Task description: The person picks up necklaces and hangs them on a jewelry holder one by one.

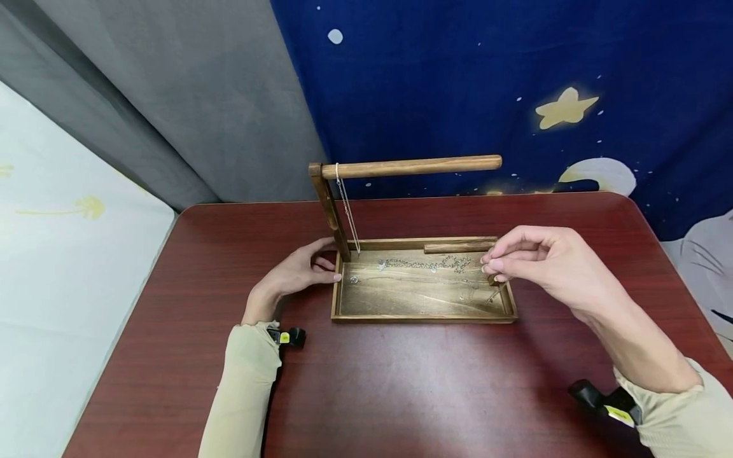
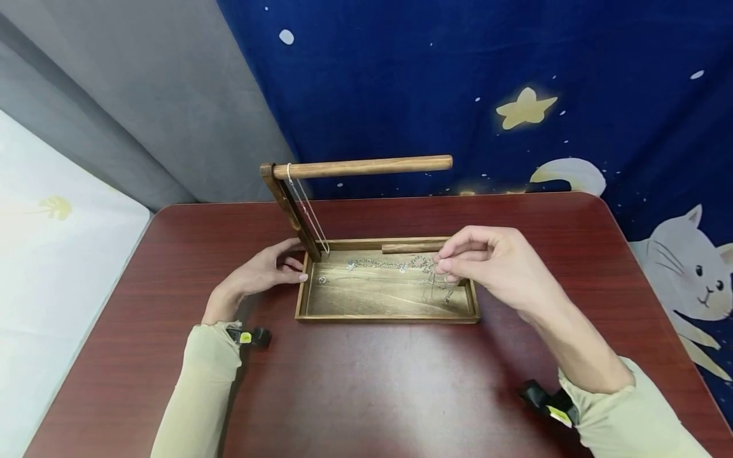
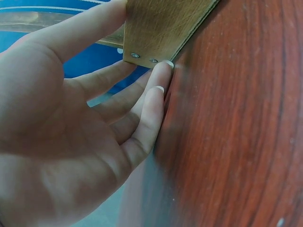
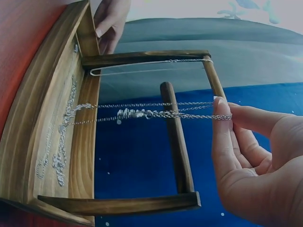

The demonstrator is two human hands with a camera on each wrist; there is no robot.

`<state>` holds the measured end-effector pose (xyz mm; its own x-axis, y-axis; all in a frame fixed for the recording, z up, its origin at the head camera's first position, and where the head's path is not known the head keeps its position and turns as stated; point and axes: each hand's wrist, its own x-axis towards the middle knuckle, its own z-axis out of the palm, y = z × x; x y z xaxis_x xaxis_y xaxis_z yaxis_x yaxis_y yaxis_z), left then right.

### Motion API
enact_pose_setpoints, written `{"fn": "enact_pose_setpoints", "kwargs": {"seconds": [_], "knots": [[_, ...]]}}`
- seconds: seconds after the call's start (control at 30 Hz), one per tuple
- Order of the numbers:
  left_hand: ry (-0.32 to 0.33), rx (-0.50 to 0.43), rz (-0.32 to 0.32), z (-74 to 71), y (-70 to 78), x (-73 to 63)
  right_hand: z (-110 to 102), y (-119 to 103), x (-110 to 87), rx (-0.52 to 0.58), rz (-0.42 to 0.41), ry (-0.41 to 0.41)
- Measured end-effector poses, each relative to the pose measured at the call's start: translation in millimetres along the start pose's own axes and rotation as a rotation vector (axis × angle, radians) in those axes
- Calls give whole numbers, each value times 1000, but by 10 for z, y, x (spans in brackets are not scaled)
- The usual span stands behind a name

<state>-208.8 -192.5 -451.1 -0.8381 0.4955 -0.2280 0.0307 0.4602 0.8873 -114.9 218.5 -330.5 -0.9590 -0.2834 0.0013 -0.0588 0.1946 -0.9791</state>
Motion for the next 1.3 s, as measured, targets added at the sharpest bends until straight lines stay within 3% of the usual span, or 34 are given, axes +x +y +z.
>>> {"fn": "enact_pose_setpoints", "kwargs": {"seconds": [0.3,1.0,1.3], "knots": [[-2,7,4,-10,-3,8,-105,-23,-61,104,-55,-5],[-3,-2,-8,-13,-15,3,-371,-3,-206,142,-90,85],[4,3,-13,-17,-43,9,-489,50,-219,230,-147,104]]}}
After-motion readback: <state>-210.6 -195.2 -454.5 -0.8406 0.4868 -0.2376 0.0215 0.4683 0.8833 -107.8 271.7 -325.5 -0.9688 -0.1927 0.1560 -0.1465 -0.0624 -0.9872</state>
